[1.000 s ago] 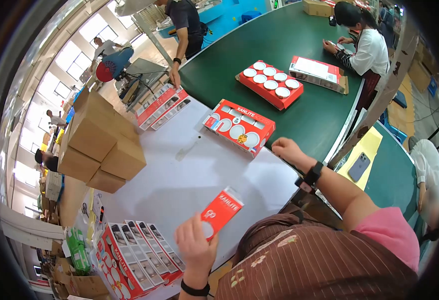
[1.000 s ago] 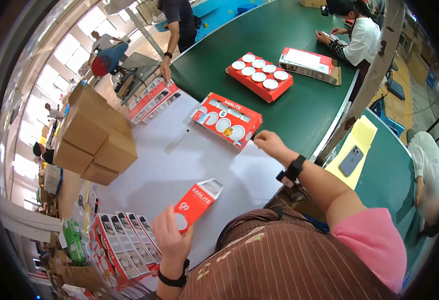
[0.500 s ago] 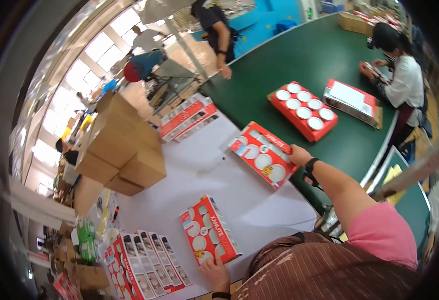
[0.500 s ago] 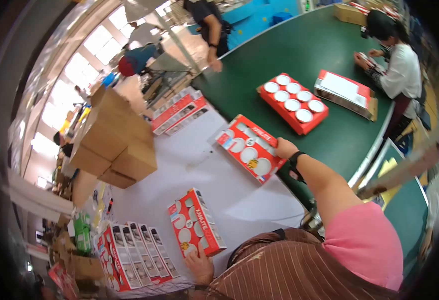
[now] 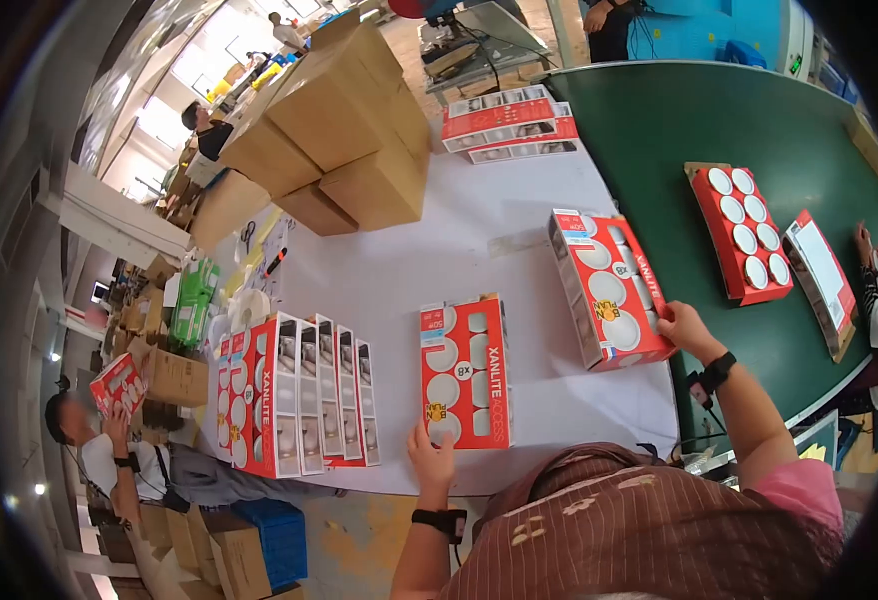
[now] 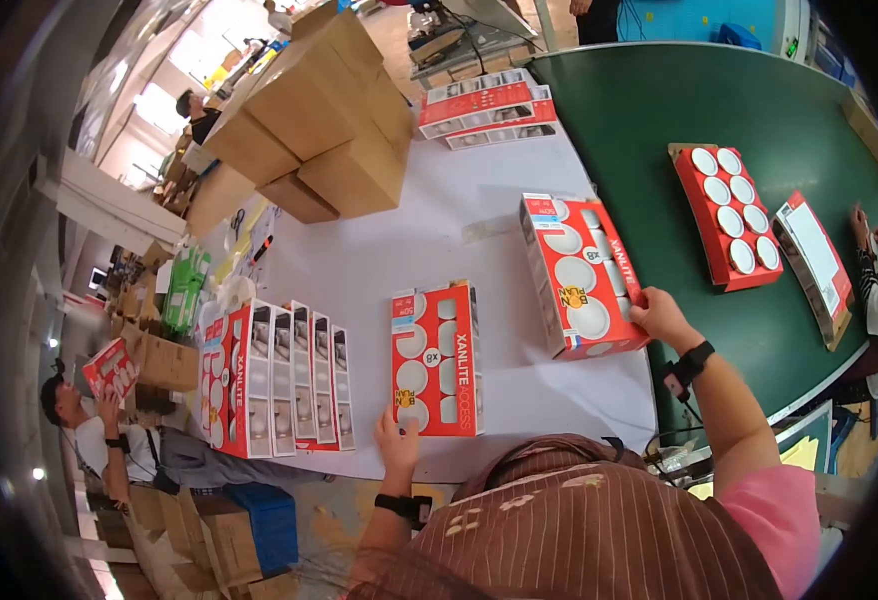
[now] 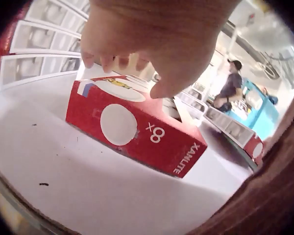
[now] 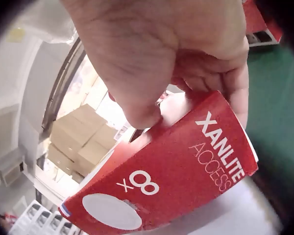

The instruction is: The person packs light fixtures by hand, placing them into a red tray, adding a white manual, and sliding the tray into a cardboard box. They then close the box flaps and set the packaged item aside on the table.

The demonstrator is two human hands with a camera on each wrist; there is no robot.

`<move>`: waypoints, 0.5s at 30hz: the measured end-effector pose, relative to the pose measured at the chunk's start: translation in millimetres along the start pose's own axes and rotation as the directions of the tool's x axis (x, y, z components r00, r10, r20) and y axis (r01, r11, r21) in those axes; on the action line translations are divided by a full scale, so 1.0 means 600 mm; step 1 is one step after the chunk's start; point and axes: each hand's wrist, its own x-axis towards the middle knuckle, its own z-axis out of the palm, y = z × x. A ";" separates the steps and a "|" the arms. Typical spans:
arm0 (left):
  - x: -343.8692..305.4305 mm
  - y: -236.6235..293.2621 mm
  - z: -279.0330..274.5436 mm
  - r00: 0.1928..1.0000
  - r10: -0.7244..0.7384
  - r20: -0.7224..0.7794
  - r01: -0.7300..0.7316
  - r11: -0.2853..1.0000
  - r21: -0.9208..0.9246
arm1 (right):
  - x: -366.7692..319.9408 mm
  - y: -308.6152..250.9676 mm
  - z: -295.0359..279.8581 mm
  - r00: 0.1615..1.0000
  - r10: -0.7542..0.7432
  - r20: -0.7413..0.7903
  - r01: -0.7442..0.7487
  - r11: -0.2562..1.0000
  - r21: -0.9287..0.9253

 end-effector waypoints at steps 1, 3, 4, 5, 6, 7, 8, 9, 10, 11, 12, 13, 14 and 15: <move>0.011 -0.010 0.004 0.980 -0.189 0.058 0.196 0.969 -0.154 | -0.006 -0.013 0.014 0.998 0.041 0.045 -0.046 0.991 0.126; 0.042 -0.015 0.006 0.953 -0.186 0.241 0.268 0.887 -0.376 | -0.012 -0.037 0.045 0.993 0.012 0.114 -0.039 0.971 0.236; 0.049 -0.020 -0.004 0.902 -0.144 0.407 0.367 0.752 -0.547 | -0.033 -0.086 0.051 0.993 0.048 0.112 -0.077 0.961 0.266; 0.045 -0.088 0.051 0.935 -0.152 0.319 0.281 0.868 -0.410 | -0.037 -0.097 0.073 0.990 0.041 0.136 -0.079 0.957 0.279; 0.038 -0.091 0.045 0.943 -0.175 0.283 0.284 0.865 -0.414 | -0.042 -0.106 0.097 0.986 0.034 0.162 -0.080 0.954 0.288; 0.032 -0.082 0.033 0.869 -0.307 0.389 0.485 0.690 -0.538 | -0.053 -0.125 0.122 0.990 -0.004 0.139 -0.030 0.970 0.241; 0.031 -0.068 0.017 0.767 -0.383 0.515 0.642 0.456 -0.617 | -0.065 -0.141 0.143 0.993 -0.038 0.110 0.017 0.981 0.191; 0.033 -0.044 -0.005 0.776 -0.385 0.499 0.630 0.446 -0.636 | -0.079 -0.162 0.162 0.990 -0.112 0.086 0.108 0.993 0.042; 0.035 -0.013 -0.033 0.746 -0.362 0.560 0.666 0.419 -0.617 | -0.097 -0.191 0.179 0.983 -0.157 0.095 0.164 0.984 -0.065; 0.039 0.000 -0.049 0.709 -0.333 0.621 0.703 0.396 -0.591 | -0.124 -0.230 0.191 0.982 -0.137 0.134 0.154 0.981 -0.122; 0.042 -0.005 -0.053 0.715 -0.328 0.618 0.698 0.391 -0.600 | -0.148 -0.269 0.199 0.970 -0.140 0.198 0.176 0.969 -0.175; 0.042 -0.011 -0.055 0.695 -0.304 0.652 0.716 0.381 -0.585 | -0.151 -0.264 0.216 0.941 -0.216 0.261 0.257 0.957 -0.134; 0.042 -0.016 -0.057 0.673 -0.280 0.684 0.733 0.373 -0.568 | -0.150 -0.257 0.237 0.902 -0.289 0.319 0.332 0.939 -0.087; 0.041 -0.062 -0.031 0.711 -0.203 0.673 0.692 0.367 -0.621 | -0.149 -0.264 0.254 0.912 -0.227 0.343 0.244 0.970 -0.006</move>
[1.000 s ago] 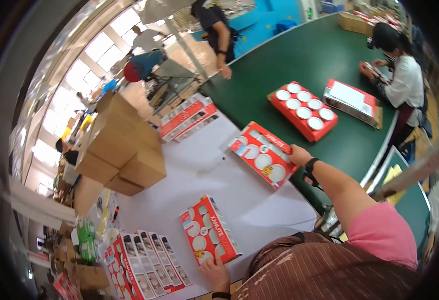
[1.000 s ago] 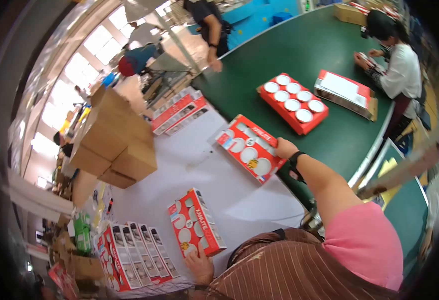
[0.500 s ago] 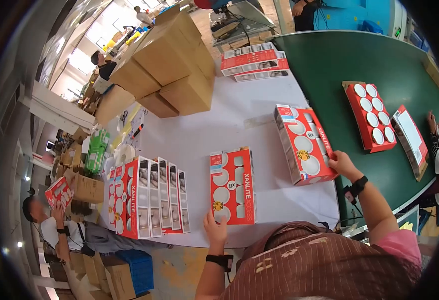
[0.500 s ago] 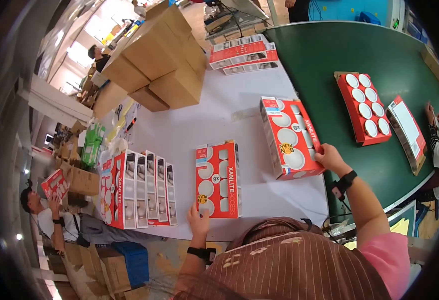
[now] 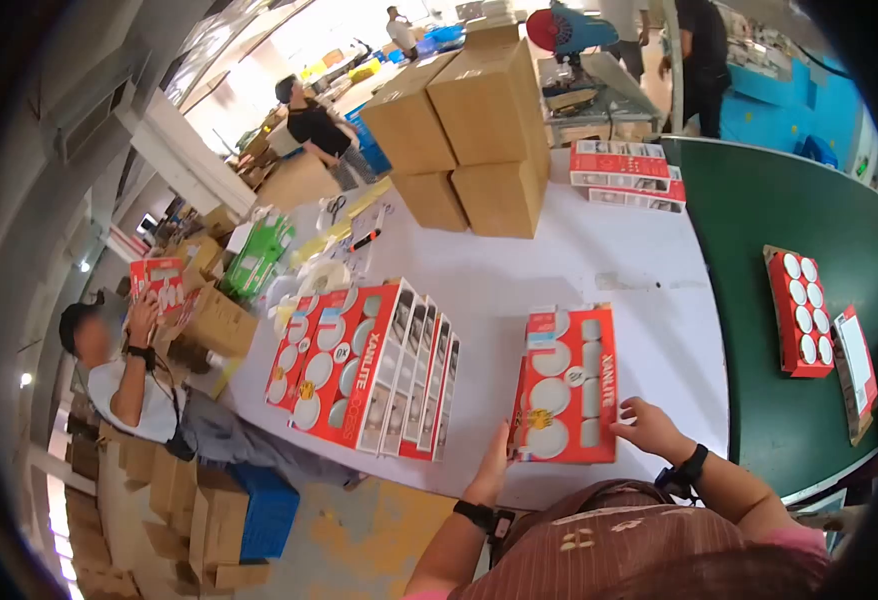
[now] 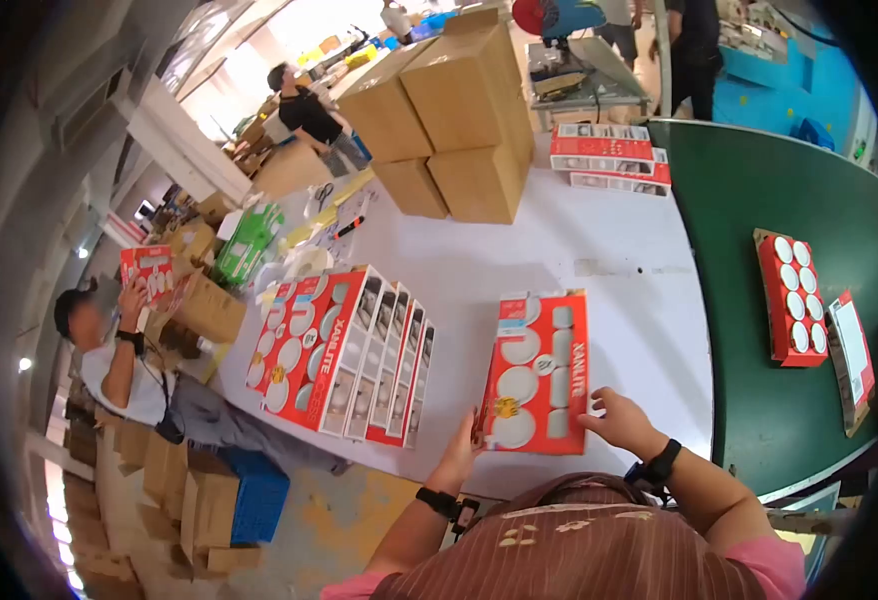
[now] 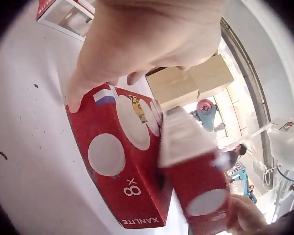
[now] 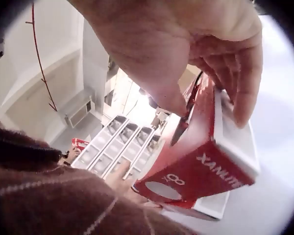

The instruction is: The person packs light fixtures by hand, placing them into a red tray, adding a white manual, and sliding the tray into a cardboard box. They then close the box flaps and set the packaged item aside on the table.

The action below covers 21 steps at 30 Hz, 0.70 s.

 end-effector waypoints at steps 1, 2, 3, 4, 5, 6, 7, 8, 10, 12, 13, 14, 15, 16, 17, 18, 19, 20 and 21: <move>0.036 -0.038 -0.021 0.994 0.067 0.089 -0.066 0.998 -0.016 | 0.009 -0.002 0.006 0.998 0.070 0.002 -0.070 0.992 0.109; 0.019 -0.017 -0.003 0.991 0.116 0.068 -0.114 0.993 -0.030 | 0.037 0.025 0.026 0.996 0.089 0.001 -0.088 0.983 0.162; -0.009 0.012 0.014 0.984 0.167 0.065 -0.165 0.985 -0.043 | 0.061 0.055 0.040 0.994 0.109 -0.016 -0.103 0.971 0.216; 0.031 0.017 0.018 0.961 0.150 0.233 -0.128 0.986 -0.107 | 0.070 0.049 0.025 0.967 0.244 0.068 -0.250 0.879 0.406; 0.034 -0.008 -0.013 0.948 0.113 0.298 -0.060 0.982 -0.180 | 0.082 0.027 0.051 0.923 0.281 0.264 -0.384 0.739 0.554; 0.030 -0.005 -0.019 0.934 0.111 0.340 -0.043 0.979 -0.201 | 0.085 0.018 0.066 0.894 0.240 0.377 -0.428 0.705 0.566; 0.032 0.001 -0.024 0.923 0.105 0.370 -0.022 0.975 -0.222 | 0.088 0.008 0.077 0.849 0.185 0.494 -0.476 0.672 0.567; 0.052 -0.011 -0.038 0.914 0.113 0.390 -0.031 0.977 -0.211 | 0.090 0.005 0.103 0.875 0.218 0.431 -0.458 0.661 0.595; 0.078 -0.029 -0.065 0.876 0.195 0.441 -0.245 0.968 0.059 | 0.077 -0.033 0.110 0.897 0.255 0.362 -0.438 0.628 0.643; 0.085 -0.009 -0.073 0.877 0.182 0.445 -0.238 0.968 0.073 | 0.075 -0.038 0.107 0.895 0.261 0.361 -0.443 0.606 0.660; 0.075 0.010 -0.067 0.882 0.170 0.439 -0.225 0.971 0.076 | 0.075 -0.038 0.102 0.888 0.271 0.371 -0.458 0.590 0.666; 0.058 0.026 -0.059 0.889 0.155 0.430 -0.208 0.975 0.078 | 0.073 -0.041 0.099 0.879 0.300 0.370 -0.476 0.544 0.691; 0.039 0.043 -0.050 0.898 0.141 0.417 -0.190 0.979 0.078 | 0.071 -0.038 0.096 0.879 0.300 0.370 -0.477 0.548 0.687; 0.019 0.060 -0.044 0.909 0.127 0.397 -0.172 0.982 0.080 | 0.070 -0.034 0.096 0.924 0.204 0.322 -0.381 0.520 0.764; -0.005 0.081 -0.035 0.914 0.134 0.382 -0.174 0.982 0.073 | 0.069 -0.037 0.098 0.957 0.106 0.270 -0.287 0.480 0.829; -0.033 0.105 -0.023 0.915 0.197 0.353 -0.249 0.963 0.107 | 0.056 -0.068 0.078 0.972 0.056 0.228 -0.229 0.445 0.866; -0.060 0.128 -0.016 0.909 0.260 0.324 -0.320 0.936 0.146 | 0.051 -0.095 0.063 0.968 0.039 0.248 -0.239 0.452 0.859; -0.080 0.147 -0.016 0.913 0.268 0.307 -0.324 0.935 0.144 | 0.047 -0.122 0.048 0.978 0.000 0.209 -0.186 0.461 0.868; -0.097 0.167 -0.016 0.840 0.476 0.259 -0.533 0.812 0.238 | 0.039 -0.152 0.028 0.986 -0.033 0.161 -0.127 0.467 0.875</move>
